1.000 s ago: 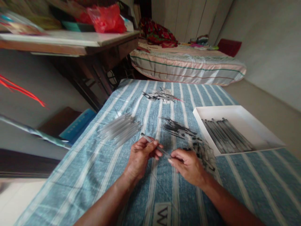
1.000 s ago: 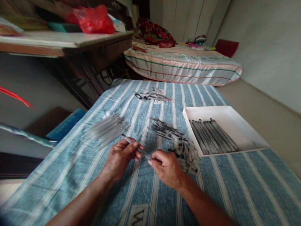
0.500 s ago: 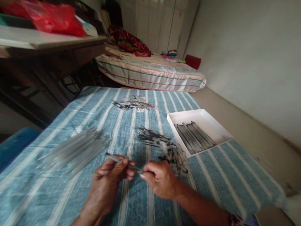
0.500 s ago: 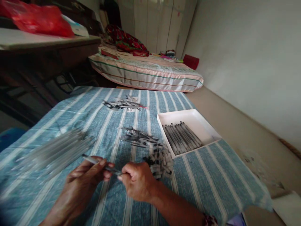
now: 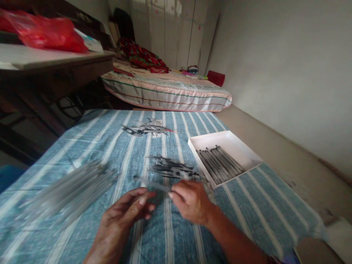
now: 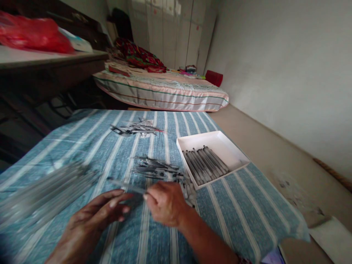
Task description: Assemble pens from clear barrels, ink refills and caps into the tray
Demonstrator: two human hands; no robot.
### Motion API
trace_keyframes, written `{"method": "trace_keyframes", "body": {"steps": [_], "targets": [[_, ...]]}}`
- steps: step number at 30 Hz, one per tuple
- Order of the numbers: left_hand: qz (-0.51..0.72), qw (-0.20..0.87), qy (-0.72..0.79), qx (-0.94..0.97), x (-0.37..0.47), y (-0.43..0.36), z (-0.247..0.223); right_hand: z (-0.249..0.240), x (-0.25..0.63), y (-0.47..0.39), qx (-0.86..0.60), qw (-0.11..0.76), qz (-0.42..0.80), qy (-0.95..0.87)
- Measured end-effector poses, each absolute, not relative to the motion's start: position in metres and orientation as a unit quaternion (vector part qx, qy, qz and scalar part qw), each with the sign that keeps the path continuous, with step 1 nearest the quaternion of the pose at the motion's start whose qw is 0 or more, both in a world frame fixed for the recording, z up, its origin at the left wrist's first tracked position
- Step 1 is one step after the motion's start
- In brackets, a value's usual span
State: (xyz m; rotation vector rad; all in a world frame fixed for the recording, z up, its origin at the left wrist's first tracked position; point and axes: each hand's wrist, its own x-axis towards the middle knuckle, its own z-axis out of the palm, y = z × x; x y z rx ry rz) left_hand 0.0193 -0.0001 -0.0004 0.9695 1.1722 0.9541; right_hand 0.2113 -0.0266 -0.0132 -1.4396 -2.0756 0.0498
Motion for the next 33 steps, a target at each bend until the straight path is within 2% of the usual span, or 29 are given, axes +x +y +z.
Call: {"method": "trace_keyframes", "body": {"steps": [2,4,6,9,11,14,18,22,25,28,33], "targets": [[0.416,0.571,0.542,0.455,0.014,0.005,0.003,-0.003,0.242,-0.024,-0.615,0.327,-0.039,-0.716],[0.406,0.489,0.590,0.497,0.005,0.011,0.002,0.004,0.278,-0.023,-0.696,0.311,-0.113,-0.637],[0.393,0.375,0.634,0.551,-0.006,0.018,-0.003,0.007,0.309,-0.024,-0.777,0.244,-0.160,-0.557],[0.365,0.217,0.650,0.631,-0.025,0.028,-0.013,0.006,0.338,-0.029,-0.843,0.127,-0.151,-0.501],[0.305,0.130,0.669,0.665,-0.035,0.034,-0.017,0.003,0.343,-0.032,-0.852,0.078,-0.136,-0.499],[0.230,0.036,0.674,0.701,-0.043,0.041,-0.019,0.000,0.341,-0.033,-0.853,0.040,-0.125,-0.506],[0.160,-0.024,0.671,0.723,-0.042,0.042,-0.016,-0.001,0.339,-0.035,-0.863,0.022,-0.095,-0.496],[0.091,-0.042,0.671,0.735,-0.039,0.036,-0.015,-0.008,0.334,-0.034,-0.855,0.059,-0.116,-0.502],[0.067,-0.051,0.682,0.726,-0.037,0.032,-0.016,-0.015,0.316,-0.030,-0.778,0.186,-0.152,-0.581],[0.065,-0.061,0.694,0.714,-0.036,0.032,-0.016,-0.021,0.288,-0.027,-0.662,0.297,-0.112,-0.679],[0.043,-0.046,0.700,0.711,-0.038,0.035,-0.013,-0.029,0.256,-0.026,-0.559,0.305,-0.034,-0.770]]}}
